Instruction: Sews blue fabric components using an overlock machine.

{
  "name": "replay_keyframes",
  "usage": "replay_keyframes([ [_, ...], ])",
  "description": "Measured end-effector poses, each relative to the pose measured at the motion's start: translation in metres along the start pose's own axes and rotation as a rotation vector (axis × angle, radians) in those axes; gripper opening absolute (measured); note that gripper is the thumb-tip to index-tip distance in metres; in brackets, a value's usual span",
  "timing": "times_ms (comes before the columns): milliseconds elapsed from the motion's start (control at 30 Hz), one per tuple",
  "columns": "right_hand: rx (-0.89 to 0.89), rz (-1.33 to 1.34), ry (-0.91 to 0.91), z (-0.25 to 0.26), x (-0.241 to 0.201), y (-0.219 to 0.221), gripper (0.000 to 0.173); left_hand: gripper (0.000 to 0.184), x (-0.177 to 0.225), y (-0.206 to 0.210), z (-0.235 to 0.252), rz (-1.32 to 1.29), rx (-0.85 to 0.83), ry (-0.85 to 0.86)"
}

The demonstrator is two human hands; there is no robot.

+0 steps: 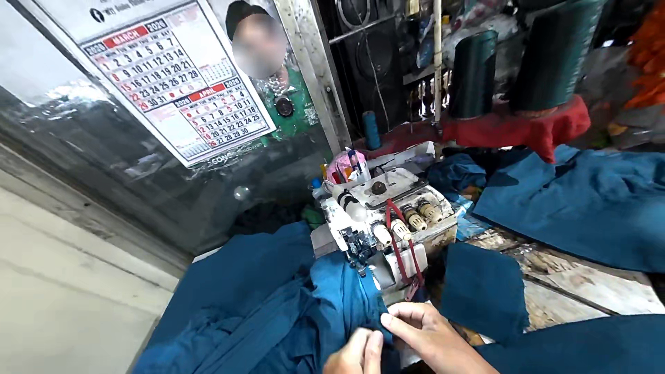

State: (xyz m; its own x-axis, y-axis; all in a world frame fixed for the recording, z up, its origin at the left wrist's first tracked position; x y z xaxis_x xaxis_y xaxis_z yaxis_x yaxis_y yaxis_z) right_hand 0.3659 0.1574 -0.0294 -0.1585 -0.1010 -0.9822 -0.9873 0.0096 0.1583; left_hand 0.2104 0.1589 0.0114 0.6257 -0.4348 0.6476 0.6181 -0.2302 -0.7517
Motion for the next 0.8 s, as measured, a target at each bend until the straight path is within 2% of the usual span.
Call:
replay_keyframes([
  [100,0.015,-0.102,-0.05,0.001,-0.005,-0.003,0.027,0.018,-0.013,0.003,0.009,-0.093,0.109,-0.003],
  [200,0.009,-0.181,-0.072,0.001,-0.007,-0.006,0.03,0.02,-0.011,0.001,0.005,-0.02,0.055,0.045],
  [267,0.072,-0.286,-0.116,0.001,-0.005,-0.01,0.03,0.016,0.005,-0.022,0.009,-0.051,0.063,0.081],
  [333,0.125,-0.395,-0.139,0.0,0.001,-0.012,0.023,0.013,0.028,-0.054,0.023,-0.202,0.125,0.109],
  [400,0.094,-0.357,-0.096,-0.005,0.002,-0.007,0.017,0.025,0.043,-0.082,0.046,-0.409,0.156,0.157],
  [433,0.057,-0.287,-0.06,-0.01,-0.001,-0.003,0.019,0.028,0.045,-0.092,0.057,-0.531,0.141,0.159],
  [500,-0.004,-0.148,-0.006,-0.022,-0.008,0.0,0.034,0.032,0.045,-0.1,0.064,-0.698,0.086,0.135],
  [567,-0.036,-0.031,0.002,-0.032,-0.013,-0.003,0.047,0.033,0.046,-0.088,0.049,-0.733,-0.002,0.11],
  [667,-0.066,0.048,-0.011,-0.037,-0.012,-0.004,0.049,0.028,0.032,-0.035,0.01,-0.732,-0.135,-0.011],
  [733,-0.081,0.054,-0.012,-0.036,-0.007,-0.003,0.047,0.029,0.012,-0.007,-0.006,-0.667,-0.095,-0.057],
  [800,-0.09,0.04,-0.013,-0.035,-0.004,-0.003,0.046,0.031,0.002,-0.002,-0.012,-0.666,-0.008,-0.071],
])
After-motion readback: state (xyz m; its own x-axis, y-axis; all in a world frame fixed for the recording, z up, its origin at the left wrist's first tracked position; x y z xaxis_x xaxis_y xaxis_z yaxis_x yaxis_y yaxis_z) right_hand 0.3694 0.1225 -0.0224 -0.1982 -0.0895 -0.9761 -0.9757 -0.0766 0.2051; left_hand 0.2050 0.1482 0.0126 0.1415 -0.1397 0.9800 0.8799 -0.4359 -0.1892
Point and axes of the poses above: each hand's wrist, its own z-axis towards the middle knuckle, its own y-axis out of the palm, x = y × z, the point moved 7 cm from there along z, towards the middle knuckle, and after that the axes turned 3 degrees about y, right-handed, at the moved point
